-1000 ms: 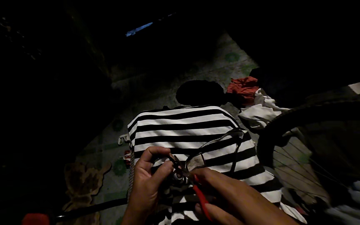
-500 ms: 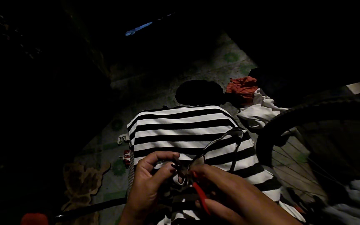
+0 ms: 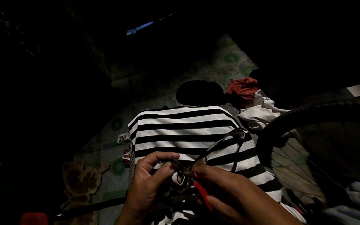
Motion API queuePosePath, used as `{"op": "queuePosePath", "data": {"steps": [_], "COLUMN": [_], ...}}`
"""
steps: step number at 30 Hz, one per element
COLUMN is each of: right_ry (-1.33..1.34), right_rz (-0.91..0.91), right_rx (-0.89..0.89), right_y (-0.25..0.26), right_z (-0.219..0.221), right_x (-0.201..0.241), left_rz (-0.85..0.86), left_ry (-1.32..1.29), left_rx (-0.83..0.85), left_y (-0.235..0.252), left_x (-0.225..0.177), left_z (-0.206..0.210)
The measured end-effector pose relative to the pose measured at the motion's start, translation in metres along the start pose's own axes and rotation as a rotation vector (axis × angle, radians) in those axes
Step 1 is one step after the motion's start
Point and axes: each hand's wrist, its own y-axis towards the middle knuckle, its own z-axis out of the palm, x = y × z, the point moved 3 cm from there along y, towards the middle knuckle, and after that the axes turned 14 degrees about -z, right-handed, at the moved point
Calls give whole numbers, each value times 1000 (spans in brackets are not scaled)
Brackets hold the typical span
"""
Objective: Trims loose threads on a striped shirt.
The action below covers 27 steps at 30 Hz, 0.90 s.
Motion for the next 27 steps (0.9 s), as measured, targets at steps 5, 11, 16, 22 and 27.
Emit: {"op": "queuePosePath", "data": {"steps": [5, 11, 16, 22, 27], "right_ry": [25, 77, 117, 167, 96], "right_rz": [-15, -51, 17, 15, 78], "right_rx": [-16, -19, 35, -336, -711], "right_y": [1, 1, 7, 1, -14], "right_z": [1, 4, 6, -21, -77], "right_x": [0, -1, 6, 0, -7], "left_rz": [-9, -12, 3, 7, 132], "left_ry": [-37, -66, -58, -75, 182], "left_rx": [-12, -3, -17, -24, -157], "left_y": [0, -2, -2, -6, -8], "left_x": [1, 1, 1, -1, -12], "left_z": [0, -1, -1, -3, -15]}}
